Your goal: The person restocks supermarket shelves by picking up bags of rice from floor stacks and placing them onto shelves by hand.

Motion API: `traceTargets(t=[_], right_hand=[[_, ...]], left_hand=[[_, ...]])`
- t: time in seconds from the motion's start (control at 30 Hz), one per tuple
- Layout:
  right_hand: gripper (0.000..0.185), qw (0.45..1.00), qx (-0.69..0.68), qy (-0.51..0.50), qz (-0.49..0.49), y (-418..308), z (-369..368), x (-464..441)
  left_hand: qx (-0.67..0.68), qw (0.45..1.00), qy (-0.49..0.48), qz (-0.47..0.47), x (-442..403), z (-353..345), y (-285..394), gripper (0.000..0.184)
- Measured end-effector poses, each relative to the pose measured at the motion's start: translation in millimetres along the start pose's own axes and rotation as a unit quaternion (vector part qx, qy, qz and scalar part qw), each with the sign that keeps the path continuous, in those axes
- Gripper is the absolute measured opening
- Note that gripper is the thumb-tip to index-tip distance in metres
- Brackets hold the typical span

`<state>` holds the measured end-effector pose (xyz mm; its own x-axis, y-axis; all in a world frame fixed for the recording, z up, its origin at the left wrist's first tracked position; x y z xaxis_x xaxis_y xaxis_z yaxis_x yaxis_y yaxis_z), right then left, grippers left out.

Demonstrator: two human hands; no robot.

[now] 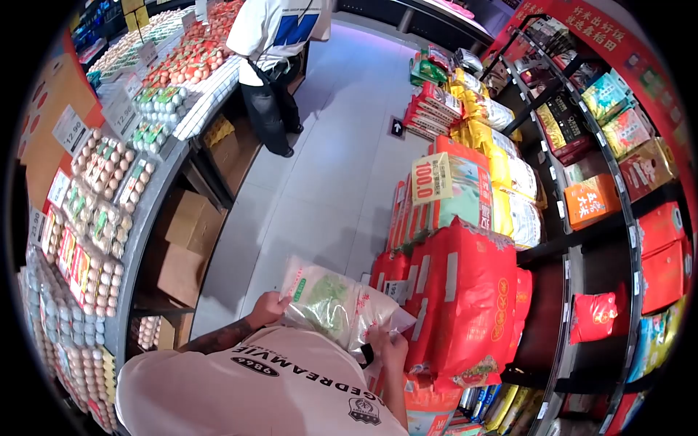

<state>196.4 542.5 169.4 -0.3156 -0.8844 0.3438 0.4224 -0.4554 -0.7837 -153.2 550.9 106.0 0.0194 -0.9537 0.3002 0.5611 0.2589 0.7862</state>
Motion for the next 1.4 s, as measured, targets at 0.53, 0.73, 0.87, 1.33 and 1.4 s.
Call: traceTargets(t=[0.53, 0.73, 0.87, 1.33, 1.4], right_hand=[[0.043, 0.968, 0.104, -0.12, 0.194, -152, -79, -365], [0.041, 0.957, 0.157, -0.155, 0.187, -201, -81, -460], [0.04, 0.969, 0.137, -0.143, 0.146, -226, -77, -514], [0.033, 0.998, 0.019, 0.048, -0.039, -313, -80, -671], [0.032, 0.994, 0.038, 0.087, -0.058, -323, -81, -676]], left_hand=[[-0.022, 0.978, 0.173, 0.116, -234, 52, 75, 0.047], [-0.015, 0.966, 0.204, 0.158, -318, 51, 117, 0.047], [-0.034, 0.975, 0.166, 0.147, -392, 58, 132, 0.05], [-0.121, 0.989, -0.059, -0.066, -781, 117, 225, 0.048], [-0.091, 0.99, -0.098, -0.051, -817, 121, 233, 0.046]])
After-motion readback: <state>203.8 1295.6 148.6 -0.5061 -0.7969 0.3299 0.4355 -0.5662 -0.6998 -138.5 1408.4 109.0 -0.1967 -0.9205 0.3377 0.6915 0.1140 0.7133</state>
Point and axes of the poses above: each hand's wrist, its own x-axis away from the middle knuckle, its own z-axis out of the back of the hand, y = z × x, the point moved 1 cm from there along -x, towards the middle knuckle, and after that the axes turned 3 degrees about -z, right-handed, at the moved point
